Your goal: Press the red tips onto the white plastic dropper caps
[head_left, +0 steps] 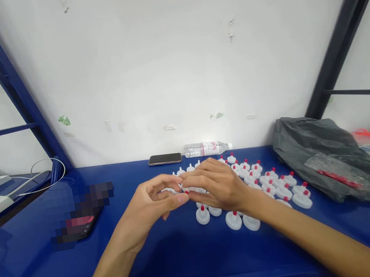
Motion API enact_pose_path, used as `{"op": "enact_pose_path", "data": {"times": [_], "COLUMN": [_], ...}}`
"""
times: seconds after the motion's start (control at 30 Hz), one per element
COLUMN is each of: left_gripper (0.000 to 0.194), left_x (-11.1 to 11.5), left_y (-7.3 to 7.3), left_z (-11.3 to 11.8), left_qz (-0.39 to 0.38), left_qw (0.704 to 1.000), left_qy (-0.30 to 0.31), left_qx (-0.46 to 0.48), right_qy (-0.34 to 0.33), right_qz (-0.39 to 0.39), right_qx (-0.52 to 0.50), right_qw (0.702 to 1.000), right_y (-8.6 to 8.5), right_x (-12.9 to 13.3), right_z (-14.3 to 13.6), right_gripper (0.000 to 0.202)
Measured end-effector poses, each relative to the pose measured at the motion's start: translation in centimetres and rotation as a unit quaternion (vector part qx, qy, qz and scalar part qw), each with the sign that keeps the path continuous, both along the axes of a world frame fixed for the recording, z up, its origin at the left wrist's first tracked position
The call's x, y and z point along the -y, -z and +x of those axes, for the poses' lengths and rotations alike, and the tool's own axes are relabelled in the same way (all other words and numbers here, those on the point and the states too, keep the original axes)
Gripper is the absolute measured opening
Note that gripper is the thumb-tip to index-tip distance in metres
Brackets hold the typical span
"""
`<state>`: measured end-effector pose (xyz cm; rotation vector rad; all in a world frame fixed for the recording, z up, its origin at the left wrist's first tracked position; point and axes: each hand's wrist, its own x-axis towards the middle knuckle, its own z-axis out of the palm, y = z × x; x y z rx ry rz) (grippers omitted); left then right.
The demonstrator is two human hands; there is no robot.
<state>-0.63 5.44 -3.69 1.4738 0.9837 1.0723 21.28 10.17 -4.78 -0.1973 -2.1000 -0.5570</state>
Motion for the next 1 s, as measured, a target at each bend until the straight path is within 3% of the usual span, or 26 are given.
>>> {"op": "enact_pose_path", "data": {"times": [0.1, 0.2, 0.27, 0.53, 0.67, 0.77, 0.83, 0.9, 0.97, 1.0], "left_gripper": [0.06, 0.072, 0.069, 0.063, 0.064, 0.065, 0.061, 0.049, 0.038, 0.035], "left_x": [0.4, 0.6, 0.6, 0.3, 0.5, 0.5, 0.2, -0.1, -0.7, -0.9], "left_y": [0.0, 0.1, 0.3, 0.8, 0.3, -0.5, -0.9, -1.2, -1.2, -1.1], "left_z": [0.8, 1.3, 1.4, 1.1, 1.0, 0.4, -0.6, -1.8, -3.3, -3.9], "left_qz": [-0.016, -0.034, -0.031, -0.024, -0.02, 0.003, 0.047, 0.099, 0.125, 0.123], "left_qw": [0.998, 0.992, 0.99, 0.994, 0.996, 1.0, 0.995, 0.966, 0.912, 0.883], "left_qy": [0.007, 0.068, 0.088, 0.071, 0.073, 0.027, -0.047, -0.134, -0.2, -0.214], "left_qx": [0.066, 0.099, 0.103, 0.085, 0.055, -0.003, -0.08, -0.198, -0.336, -0.399], "right_qy": [-0.005, -0.018, -0.022, -0.022, -0.022, -0.007, 0.045, 0.162, 0.319, 0.347], "right_qz": [0.003, 0.005, 0.01, 0.013, -0.012, -0.051, -0.102, -0.191, -0.324, -0.356], "right_qx": [-0.013, -0.026, -0.036, -0.018, -0.015, -0.027, -0.049, -0.056, 0.011, 0.037], "right_qw": [1.0, 0.999, 0.999, 0.999, 1.0, 0.998, 0.992, 0.966, 0.891, 0.867], "right_y": [-0.1, 0.0, 0.1, 0.3, 0.4, -0.2, -1.2, -2.5, -3.7, -4.0], "right_x": [0.3, 0.5, 0.6, 0.9, 1.0, 0.6, -0.4, -2.1, -4.3, -5.5], "right_z": [-0.1, -0.4, -0.6, -1.0, -0.9, -0.4, 0.6, 1.9, 3.3, 3.9], "right_gripper": [0.009, 0.004, 0.002, 0.001, 0.003, 0.004, 0.006, 0.013, 0.021, 0.021]}}
